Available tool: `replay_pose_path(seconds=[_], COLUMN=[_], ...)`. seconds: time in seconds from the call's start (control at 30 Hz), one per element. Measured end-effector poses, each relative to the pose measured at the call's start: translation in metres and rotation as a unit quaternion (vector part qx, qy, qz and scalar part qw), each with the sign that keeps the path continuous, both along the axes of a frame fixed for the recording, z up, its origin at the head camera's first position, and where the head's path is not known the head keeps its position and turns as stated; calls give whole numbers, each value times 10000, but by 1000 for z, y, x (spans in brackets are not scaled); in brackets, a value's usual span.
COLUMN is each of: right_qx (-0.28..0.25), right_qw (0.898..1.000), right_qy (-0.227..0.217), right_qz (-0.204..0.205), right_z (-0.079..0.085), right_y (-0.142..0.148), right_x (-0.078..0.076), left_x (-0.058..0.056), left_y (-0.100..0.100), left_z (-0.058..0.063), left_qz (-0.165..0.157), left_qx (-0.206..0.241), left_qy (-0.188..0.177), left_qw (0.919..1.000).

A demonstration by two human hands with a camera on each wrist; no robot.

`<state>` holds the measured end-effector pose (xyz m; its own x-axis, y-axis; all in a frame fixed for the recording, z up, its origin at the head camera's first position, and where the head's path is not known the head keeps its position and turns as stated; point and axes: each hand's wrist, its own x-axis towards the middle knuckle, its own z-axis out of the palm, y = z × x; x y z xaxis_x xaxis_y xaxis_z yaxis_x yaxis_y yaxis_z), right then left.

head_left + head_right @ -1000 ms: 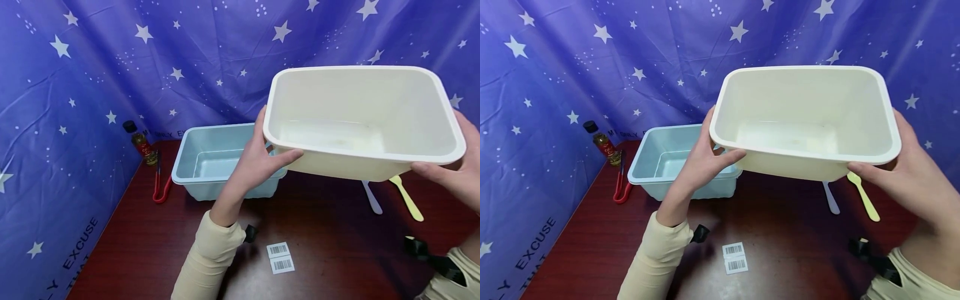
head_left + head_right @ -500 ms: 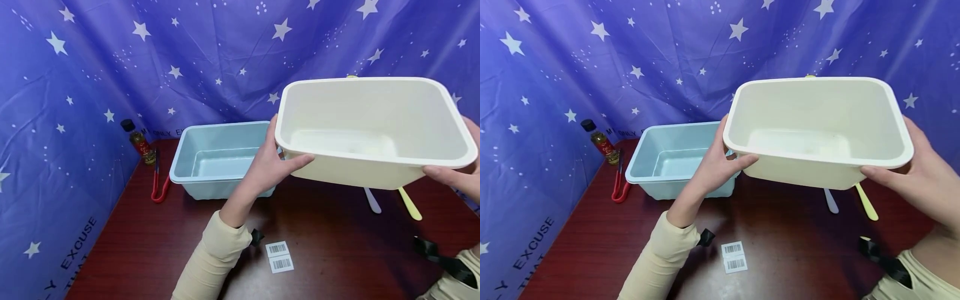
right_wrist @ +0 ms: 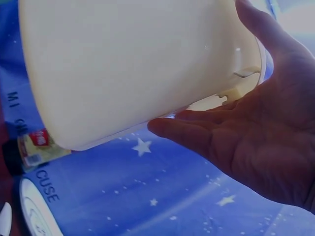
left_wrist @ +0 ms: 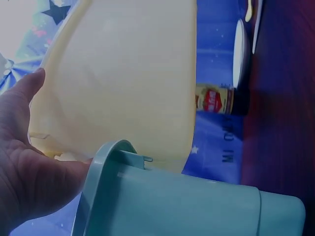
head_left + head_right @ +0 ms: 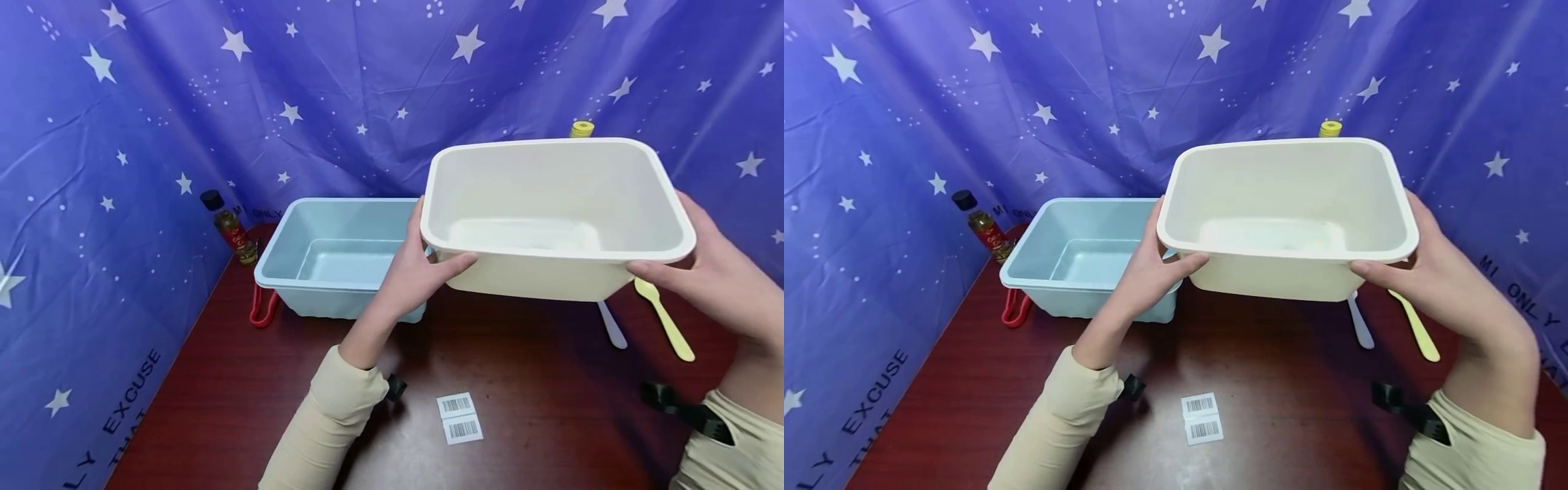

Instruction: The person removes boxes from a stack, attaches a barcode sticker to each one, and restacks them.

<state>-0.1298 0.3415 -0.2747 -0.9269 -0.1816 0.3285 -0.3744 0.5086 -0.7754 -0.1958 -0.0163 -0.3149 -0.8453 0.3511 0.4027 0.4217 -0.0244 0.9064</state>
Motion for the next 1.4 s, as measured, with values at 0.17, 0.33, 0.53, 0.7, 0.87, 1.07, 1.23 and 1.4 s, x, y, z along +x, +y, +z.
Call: replay_pose_path(seconds=[0.17, 0.33, 0.53, 0.7, 0.87, 1.07, 1.23, 1.4], right_qx=[-975, -1210, -1015, -256, 702, 1239, 1228, 1129], right_qw=[9928, 9887, 9895, 9950, 9919, 9841, 9830, 9834], right_qy=[-93, -242, -385, -510, -974, -1236, -1340, -1352], right_qz=[692, 854, 952, 814, 407, 294, 279, 437], right_z=[-3, -5, -8, -13, -22, -28, -31, -35], right_y=[-14, -24, -19, -5, 9, 15, 16, 16], right_x=[-7, -14, -15, -14, -13, -14, -17, -21], left_x=[-6, -11, -5, 5, 13, 11, 5, 0], left_y=[-10, -17, -12, -3, 3, 7, 10, 14], left_z=[0, 2, 2, 2, -2, -11, -15, -19], left_qz=[-16, 36, 42, 149, 420, 526, 443, 448], left_qx=[122, 161, 149, 124, -234, -561, -497, -526], left_qy=[-64, -104, -86, -330, -629, -561, -304, -100], left_qw=[9999, 9998, 9998, 9993, 9969, 9955, 9973, 9976])
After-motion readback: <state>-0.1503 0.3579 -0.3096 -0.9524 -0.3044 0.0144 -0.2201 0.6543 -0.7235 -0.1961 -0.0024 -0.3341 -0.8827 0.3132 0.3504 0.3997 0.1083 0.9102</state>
